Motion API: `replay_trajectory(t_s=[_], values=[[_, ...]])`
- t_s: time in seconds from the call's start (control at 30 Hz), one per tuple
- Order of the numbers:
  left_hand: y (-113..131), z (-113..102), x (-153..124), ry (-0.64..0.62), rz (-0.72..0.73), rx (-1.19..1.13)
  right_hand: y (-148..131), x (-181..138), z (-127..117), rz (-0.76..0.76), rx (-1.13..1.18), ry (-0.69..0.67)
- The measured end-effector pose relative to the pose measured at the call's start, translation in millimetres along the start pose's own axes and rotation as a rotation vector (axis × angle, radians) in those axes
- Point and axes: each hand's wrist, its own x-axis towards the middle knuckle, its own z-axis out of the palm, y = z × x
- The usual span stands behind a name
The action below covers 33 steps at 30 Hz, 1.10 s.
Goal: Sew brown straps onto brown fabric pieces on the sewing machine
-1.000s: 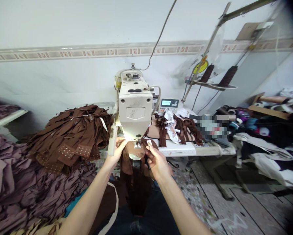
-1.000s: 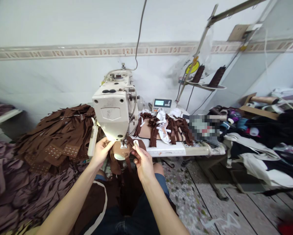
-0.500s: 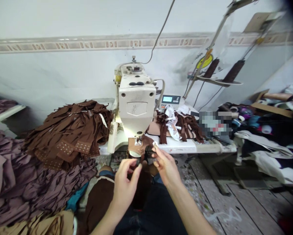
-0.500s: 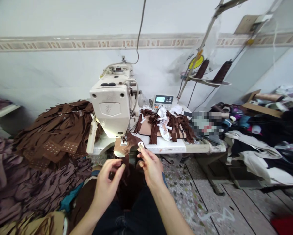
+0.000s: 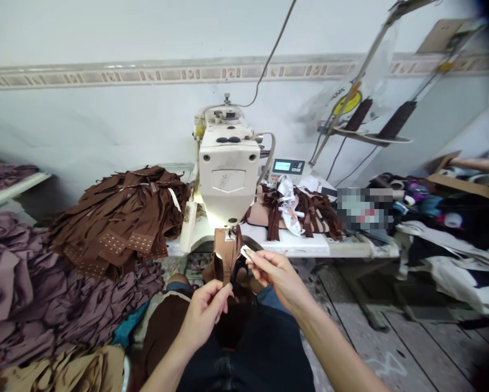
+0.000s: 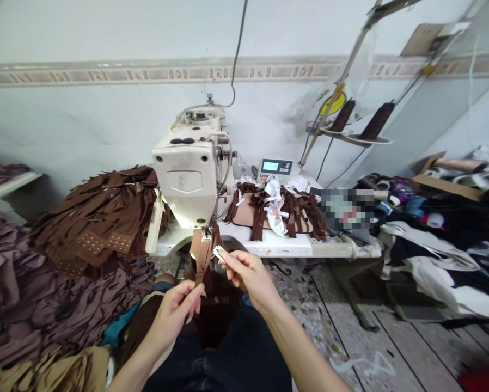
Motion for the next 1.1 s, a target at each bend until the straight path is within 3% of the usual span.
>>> replay_trajectory(t_s=[0.13, 0.33, 0.43, 0.53, 0.67, 0.87, 0.97, 1.1], values=[[6.4, -11.5, 3.5, 0.081, 0.119, 0.161, 12.5, -1.9, 11.3, -0.037, -0.044, -0.011], [23.3, -3.9, 11.1, 0.258, 0.271, 0.367, 19.3, 1.9, 19.4, -0.068, -0.066, 0.047], [29.6, -2.0, 13.8, 0.394, 0.508, 0.54, 19.4, 4.3, 17.3, -0.077, -0.071, 0.048], [43.1, -2.8, 22.4, 0.354, 0.685, 0.712, 20.2, 4.8, 15.5, -0.069, -0.071, 0.021], [58.3, -2.6, 36.2, 0.223, 0.664, 0.752, 22.1, 2.1, 14.8, -0.084, -0.07, 0.048], [58.8, -0.8, 42.8, 0.227, 0.546, 0.662, 18.8, -1.8, 7.4, -0.101, -0.065, 0.08], [60.0, 0.3, 40.4, 0.19, 0.568, 0.693, 16.4, -2.2, 1.8, -0.096, -0.06, 0.083], [52.6, 4.2, 30.1, 0.232, 0.673, 0.804, 16.2, -2.7, -3.6, -0.098, -0.063, 0.061]])
